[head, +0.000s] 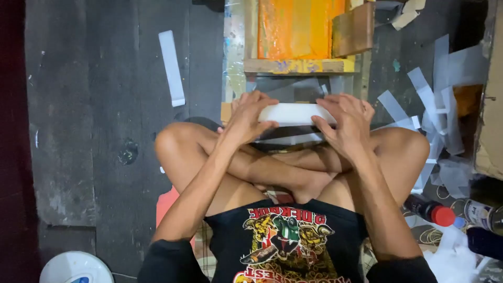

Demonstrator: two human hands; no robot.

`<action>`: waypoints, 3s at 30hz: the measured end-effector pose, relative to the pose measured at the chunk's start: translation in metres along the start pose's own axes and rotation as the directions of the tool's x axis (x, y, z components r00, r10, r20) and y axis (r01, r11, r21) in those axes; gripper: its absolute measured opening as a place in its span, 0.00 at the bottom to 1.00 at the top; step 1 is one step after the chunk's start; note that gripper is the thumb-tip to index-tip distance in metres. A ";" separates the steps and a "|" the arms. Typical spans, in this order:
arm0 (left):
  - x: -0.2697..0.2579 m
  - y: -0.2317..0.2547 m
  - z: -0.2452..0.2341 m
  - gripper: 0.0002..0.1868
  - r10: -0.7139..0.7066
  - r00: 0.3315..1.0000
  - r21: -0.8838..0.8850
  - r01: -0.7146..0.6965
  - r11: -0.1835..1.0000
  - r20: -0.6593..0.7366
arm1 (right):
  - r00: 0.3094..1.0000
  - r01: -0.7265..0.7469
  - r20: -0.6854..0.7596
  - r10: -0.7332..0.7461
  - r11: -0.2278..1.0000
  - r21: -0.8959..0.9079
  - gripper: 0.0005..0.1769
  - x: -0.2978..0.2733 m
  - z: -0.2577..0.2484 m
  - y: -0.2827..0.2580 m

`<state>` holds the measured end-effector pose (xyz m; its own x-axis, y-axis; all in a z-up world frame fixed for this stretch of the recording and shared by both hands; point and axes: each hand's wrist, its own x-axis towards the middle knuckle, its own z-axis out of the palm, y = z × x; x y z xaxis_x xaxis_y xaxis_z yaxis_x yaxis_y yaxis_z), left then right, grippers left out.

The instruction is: The person sits cross-legged and uses a wooden squeegee to spread orange ink across a screen printing frame. They repeatedly roll the squeegee over the ink, then place white rectangular plastic strips onto the frame and press them down.

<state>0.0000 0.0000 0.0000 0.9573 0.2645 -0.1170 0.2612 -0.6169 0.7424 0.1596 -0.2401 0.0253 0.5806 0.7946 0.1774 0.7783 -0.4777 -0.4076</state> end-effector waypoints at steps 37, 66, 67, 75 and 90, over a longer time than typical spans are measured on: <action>0.020 0.087 -0.070 0.24 0.198 0.939 0.067 -0.187 0.980 -0.280 | 0.916 -0.348 0.211 0.342 0.416 0.840 0.09 0.026 -0.077 -0.021; -0.008 0.036 -0.080 0.12 -0.093 0.992 -0.672 0.012 0.740 -0.085 | 0.879 -0.290 0.142 0.454 0.275 0.917 0.04 0.020 -0.076 0.008; -0.009 0.037 -0.083 0.12 -0.090 0.992 -0.672 0.011 0.740 -0.083 | 0.879 -0.289 0.139 0.457 0.276 0.917 0.04 0.021 -0.080 0.004; -0.009 0.057 -0.087 0.11 0.090 0.967 -0.628 -0.223 0.746 -0.237 | 0.891 -0.321 0.125 0.436 0.412 0.853 0.15 0.028 -0.066 0.002; -0.011 0.056 -0.089 0.16 0.234 0.879 -0.418 -0.413 0.809 -0.415 | 0.795 -0.239 0.292 0.531 -0.168 0.957 0.42 0.036 -0.051 0.009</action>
<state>-0.0065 0.0288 0.1019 0.8509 0.3964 0.3447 -0.2355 -0.2986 0.9248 0.1995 -0.2354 0.0739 0.8056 0.4875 -0.3366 -0.4978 0.2488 -0.8308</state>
